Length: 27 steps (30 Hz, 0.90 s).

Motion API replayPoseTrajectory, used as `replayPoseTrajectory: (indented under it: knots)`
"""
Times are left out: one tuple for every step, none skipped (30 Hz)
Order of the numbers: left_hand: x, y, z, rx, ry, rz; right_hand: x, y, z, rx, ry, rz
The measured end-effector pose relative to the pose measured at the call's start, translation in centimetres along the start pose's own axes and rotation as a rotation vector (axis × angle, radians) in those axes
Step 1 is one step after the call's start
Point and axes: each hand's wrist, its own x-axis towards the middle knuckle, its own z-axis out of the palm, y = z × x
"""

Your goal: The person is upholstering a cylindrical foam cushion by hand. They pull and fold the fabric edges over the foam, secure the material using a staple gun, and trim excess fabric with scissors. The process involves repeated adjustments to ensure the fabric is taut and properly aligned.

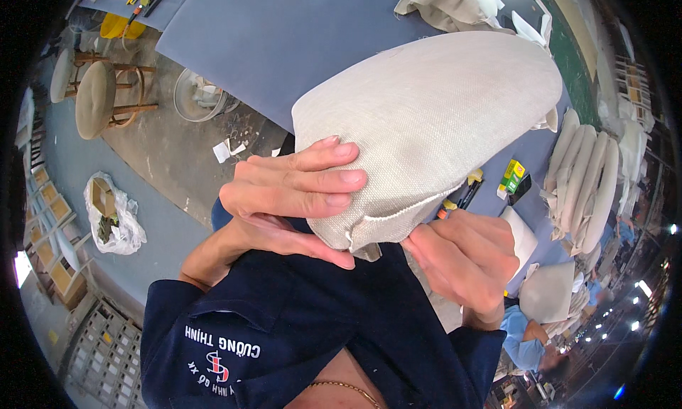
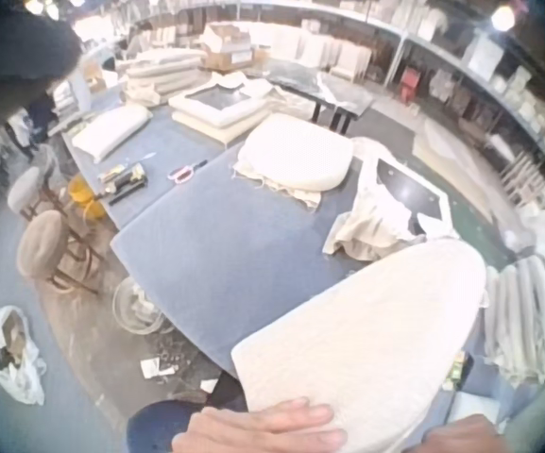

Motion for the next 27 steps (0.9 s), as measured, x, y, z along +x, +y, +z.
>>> replayPoseTrajectory:
  knots:
    - [-0.1, 0.0, 0.0, 0.014, -0.003, 0.004, -0.2, 0.2, 0.2, 0.006, 0.013, -0.015]
    - [-0.1, 0.0, 0.1, 0.026, -0.009, 0.008, -0.3, 0.4, 0.4, 0.017, 0.027, -0.014]
    - [0.1, -0.1, 0.1, 0.038, -0.019, 0.016, -0.4, 0.6, 0.6, 0.026, 0.047, -0.012]
    - [0.4, 0.1, 0.1, 0.054, -0.042, -0.004, -0.6, 0.7, 0.7, 0.034, 0.068, -0.009]
    - [0.8, 0.4, 0.1, 0.069, -0.067, -0.022, -0.9, 0.5, 0.6, 0.036, 0.069, 0.036]
    - [1.2, 0.6, 0.2, 0.082, -0.087, -0.036, -0.9, 0.2, 0.3, 0.034, 0.065, 0.078]
    - [1.5, 0.5, 0.4, 0.079, -0.084, -0.04, -1.1, -0.1, 0.0, 0.033, 0.063, 0.12]
    - [1.9, 0.5, 0.9, 0.076, -0.081, -0.044, -1.6, -0.4, -0.2, 0.054, 0.063, 0.182]
    - [2.0, 0.2, 1.3, 0.066, -0.083, -0.031, -2.2, -0.8, -0.5, 0.071, 0.058, 0.25]
    - [2.1, -0.1, 1.8, 0.058, -0.086, -0.016, -2.8, -1.2, -0.8, 0.09, 0.053, 0.317]
    - [2.2, -0.6, 2.2, 0.052, -0.093, 0.017, -3.2, -1.4, -1.1, 0.099, 0.061, 0.362]
    - [2.1, -1.0, 2.6, 0.044, -0.099, 0.05, -3.7, -1.7, -1.3, 0.107, 0.068, 0.409]
    - [1.9, -1.3, 3.0, 0.024, -0.106, 0.059, -4.1, -1.9, -1.5, 0.117, 0.075, 0.454]
    - [1.7, -1.4, 3.4, 0.005, -0.112, 0.067, -4.5, -2.0, -1.6, 0.122, 0.081, 0.476]
    - [1.6, -1.5, 3.7, -0.018, -0.121, 0.079, -4.8, -2.1, -1.7, 0.123, 0.092, 0.5]
    - [1.7, -1.5, 4.0, -0.014, -0.123, 0.078, -5.2, -2.3, -1.8, 0.124, 0.102, 0.524]
    - [1.8, -1.4, 4.2, -0.01, -0.124, 0.078, -5.6, -2.2, -1.8, 0.137, 0.124, 0.519]
    - [2.0, -1.4, 4.4, -0.002, -0.13, 0.085, -6.1, -1.9, -1.7, 0.148, 0.153, 0.508]
    - [2.2, -1.6, 4.8, 0.004, -0.126, 0.092, -6.6, -1.4, -1.6, 0.159, 0.181, 0.497]
    - [2.4, -1.7, 5.2, 0.008, -0.122, 0.1, -6.9, -0.8, -1.7, 0.137, 0.18, 0.438]
    - [2.8, -1.9, 5.7, 0.009, -0.118, 0.113, -7.3, -0.3, -1.6, 0.156, 0.225, 0.439]
    - [3.3, -1.9, 6.1, 0.023, -0.126, 0.104, -7.9, 0.0, -1.4, 0.174, 0.271, 0.439]
    - [3.8, -1.6, 6.4, 0.037, -0.135, 0.095, -8.4, 0.2, -1.2, 0.192, 0.317, 0.439]
    - [4.5, -1.6, 6.7, 0.047, -0.144, 0.089, -8.8, 0.2, -1.2, 0.19, 0.352, 0.453]
    - [5.0, -1.6, 7.0, 0.063, -0.156, 0.103, -9.0, 0.3, -1.0, 0.188, 0.382, 0.475]
    - [5.5, -1.7, 7.4, 0.079, -0.166, 0.118, -9.2, 0.3, -1.0, 0.187, 0.413, 0.495]
    - [6.0, -1.8, 7.7, 0.089, -0.188, 0.133, -9.5, 0.3, -0.9, 0.182, 0.454, 0.522]
